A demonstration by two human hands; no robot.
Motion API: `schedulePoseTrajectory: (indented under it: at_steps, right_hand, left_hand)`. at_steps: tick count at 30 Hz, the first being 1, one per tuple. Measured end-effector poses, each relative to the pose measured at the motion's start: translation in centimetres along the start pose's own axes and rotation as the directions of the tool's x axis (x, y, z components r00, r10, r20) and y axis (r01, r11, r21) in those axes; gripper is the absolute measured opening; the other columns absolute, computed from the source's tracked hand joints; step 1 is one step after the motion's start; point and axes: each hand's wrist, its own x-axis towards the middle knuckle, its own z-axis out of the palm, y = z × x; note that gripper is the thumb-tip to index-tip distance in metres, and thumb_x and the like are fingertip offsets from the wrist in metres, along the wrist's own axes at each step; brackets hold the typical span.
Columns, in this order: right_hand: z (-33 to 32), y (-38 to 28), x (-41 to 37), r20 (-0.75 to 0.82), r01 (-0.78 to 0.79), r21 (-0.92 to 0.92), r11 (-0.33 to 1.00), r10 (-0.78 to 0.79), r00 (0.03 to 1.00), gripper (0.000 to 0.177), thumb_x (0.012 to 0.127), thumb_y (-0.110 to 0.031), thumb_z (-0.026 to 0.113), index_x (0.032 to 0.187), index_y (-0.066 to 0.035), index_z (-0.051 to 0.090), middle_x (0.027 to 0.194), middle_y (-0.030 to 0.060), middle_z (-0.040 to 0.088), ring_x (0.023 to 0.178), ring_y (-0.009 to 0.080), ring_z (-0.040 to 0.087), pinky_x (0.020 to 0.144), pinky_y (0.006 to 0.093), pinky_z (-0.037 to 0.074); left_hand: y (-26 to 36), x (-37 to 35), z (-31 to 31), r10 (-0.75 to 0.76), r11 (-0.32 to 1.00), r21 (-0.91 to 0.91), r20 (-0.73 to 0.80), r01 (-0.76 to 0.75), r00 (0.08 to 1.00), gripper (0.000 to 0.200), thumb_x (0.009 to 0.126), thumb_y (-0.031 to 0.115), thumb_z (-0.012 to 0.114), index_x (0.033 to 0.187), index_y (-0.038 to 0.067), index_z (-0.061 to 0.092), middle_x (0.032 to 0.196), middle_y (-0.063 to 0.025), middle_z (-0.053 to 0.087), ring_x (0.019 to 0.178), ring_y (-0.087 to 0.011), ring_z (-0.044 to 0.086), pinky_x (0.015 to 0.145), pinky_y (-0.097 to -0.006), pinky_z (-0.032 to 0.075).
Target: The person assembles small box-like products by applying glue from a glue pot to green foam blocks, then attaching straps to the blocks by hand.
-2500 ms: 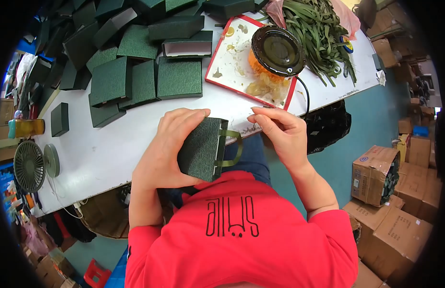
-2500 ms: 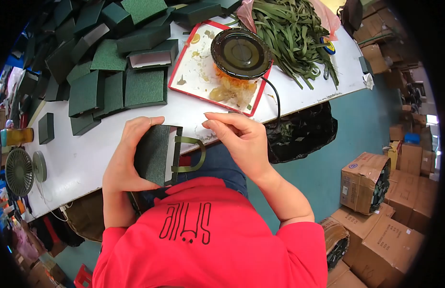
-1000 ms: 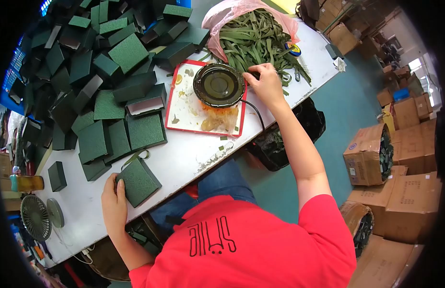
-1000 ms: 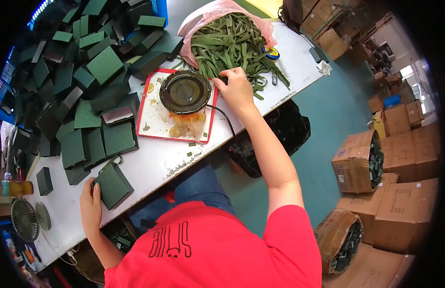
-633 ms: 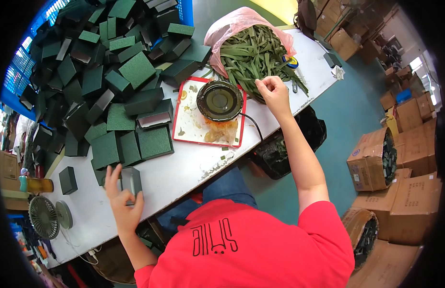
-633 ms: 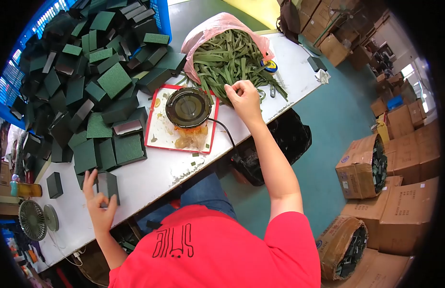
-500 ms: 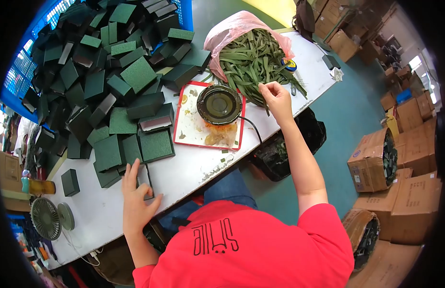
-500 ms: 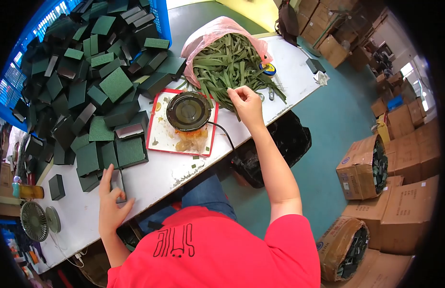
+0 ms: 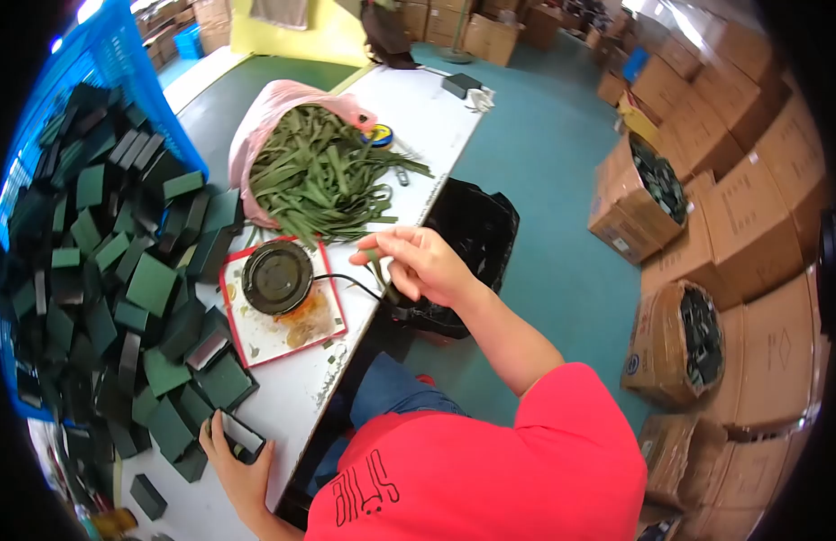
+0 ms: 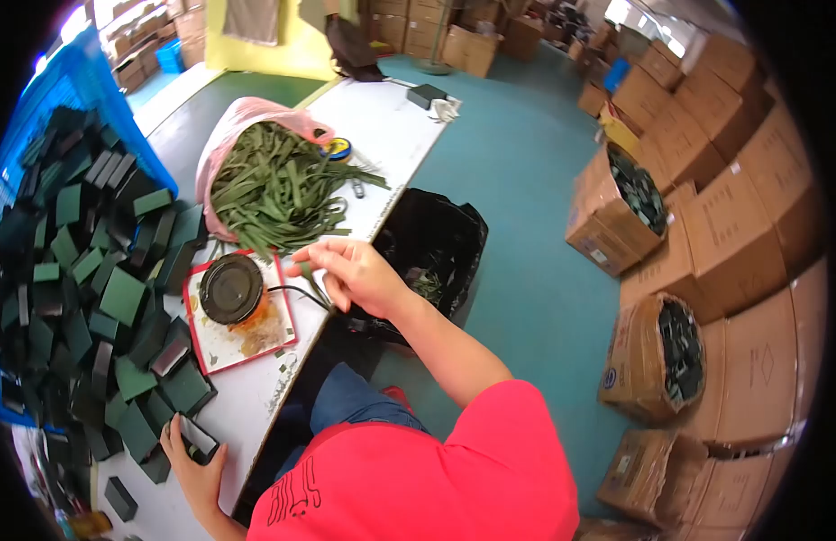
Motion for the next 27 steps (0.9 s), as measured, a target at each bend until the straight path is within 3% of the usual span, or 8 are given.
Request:
schedulePoseTrajectory:
  at_steps: [4,8,11,13,16,19,21,27]
  right_hand:
    - [1.1,-2.2,-5.4,0.165,-0.042,-0.097,0.994,0.057,0.985,0.041,0.093,0.002,0.055,0.135,0.005,0.052,0.131,0.0211,0.063,0.051,0.0069,0.060,0.049,0.0197,0.051]
    - [2.2,-0.6,-7.0,-0.014,-0.088,-0.162,0.983,0.087,0.996,0.020,0.095,-0.015,0.069,0.105,0.002,0.069,0.085,0.0093,0.074,0.045,0.0023,0.049,0.042,0.0173,0.037]
    - [3.6,1.9,-7.0,0.003,0.020,-0.180,0.983,-0.020,1.000,0.017,0.095,-0.016,0.070,0.100,0.000,0.073,0.076,0.0012,0.068,0.060,0.0026,0.056,0.055,0.0182,0.043]
    - [4.8,3.4,-6.9,0.078,0.141,-0.246,0.959,-0.126,0.989,0.014,0.094,-0.013,0.070,0.093,0.000,0.075,0.082,-0.0005,0.065,0.072,0.0029,0.056,0.060,0.0199,0.043]
    - [6.7,4.2,-6.9,0.138,0.208,-0.326,0.922,-0.171,0.976,0.007,0.092,-0.007,0.071,0.090,0.000,0.073,0.096,0.0005,0.059,0.079,0.0044,0.055,0.068,0.0193,0.044]
    - [7.2,6.1,-5.8,0.141,0.403,-0.470,0.785,-0.384,0.912,0.006,0.091,-0.004,0.071,0.092,0.000,0.074,0.100,0.0016,0.058,0.085,0.0052,0.055,0.071,0.0196,0.044]
    - [7.6,6.7,-5.7,0.078,0.195,-0.403,0.894,-0.179,0.981,0.006,0.090,-0.002,0.069,0.093,0.001,0.074,0.106,0.0020,0.057,0.091,0.0068,0.056,0.076,0.0207,0.046]
    - [9.2,9.5,-4.3,0.125,0.037,-0.225,0.974,-0.009,0.992,0.013,0.091,-0.005,0.071,0.103,-0.001,0.073,0.113,0.0023,0.056,0.083,0.0039,0.055,0.072,0.0203,0.047]
  left_hand:
    - [0.4,-0.3,0.3,0.101,0.992,-0.068,-0.062,-0.105,0.993,0.108,0.052,0.016,0.084,0.150,0.010,0.040,0.148,-0.0191,0.042,0.138,-0.0348,0.040,0.114,-0.0439,0.031]
    - [1.1,-0.4,1.4,0.143,0.882,-0.454,0.012,-0.122,0.990,0.126,0.051,0.039,0.091,0.154,0.003,0.029,0.149,-0.0193,0.042,0.136,-0.0320,0.043,0.113,-0.0430,0.032]
    - [3.7,-0.8,2.5,0.235,0.731,-0.682,0.198,-0.038,0.952,0.139,0.048,0.054,0.092,0.156,-0.001,0.024,0.150,-0.0213,0.040,0.134,-0.0325,0.044,0.112,-0.0426,0.033]
    - [5.4,-1.3,3.0,0.284,0.606,-0.789,0.337,0.105,0.897,0.143,0.045,0.060,0.092,0.156,0.000,0.025,0.152,-0.0244,0.037,0.136,-0.0354,0.043,0.112,-0.0432,0.033]
    - [5.5,0.1,4.7,0.595,0.580,-0.805,0.314,-0.125,0.740,0.135,0.042,0.062,0.090,0.151,0.002,0.039,0.159,-0.0315,0.021,0.147,-0.0413,0.029,0.114,-0.0480,0.030]
    - [6.6,1.7,5.2,0.669,0.599,-0.796,0.437,-0.089,0.601,0.131,0.041,0.059,0.090,0.151,0.004,0.042,0.162,-0.0297,0.013,0.151,-0.0413,0.017,0.119,-0.0481,0.020]
    - [7.4,2.4,5.3,0.743,0.563,-0.819,0.438,-0.116,0.506,0.124,0.048,0.053,0.090,0.151,0.005,0.041,0.163,-0.0270,0.013,0.153,-0.0393,0.013,0.120,-0.0456,0.017]
    - [5.1,1.9,5.8,0.692,0.564,-0.825,0.493,0.032,0.527,0.118,0.056,0.047,0.088,0.153,0.002,0.036,0.158,-0.0212,0.028,0.151,-0.0351,0.022,0.120,-0.0441,0.019]
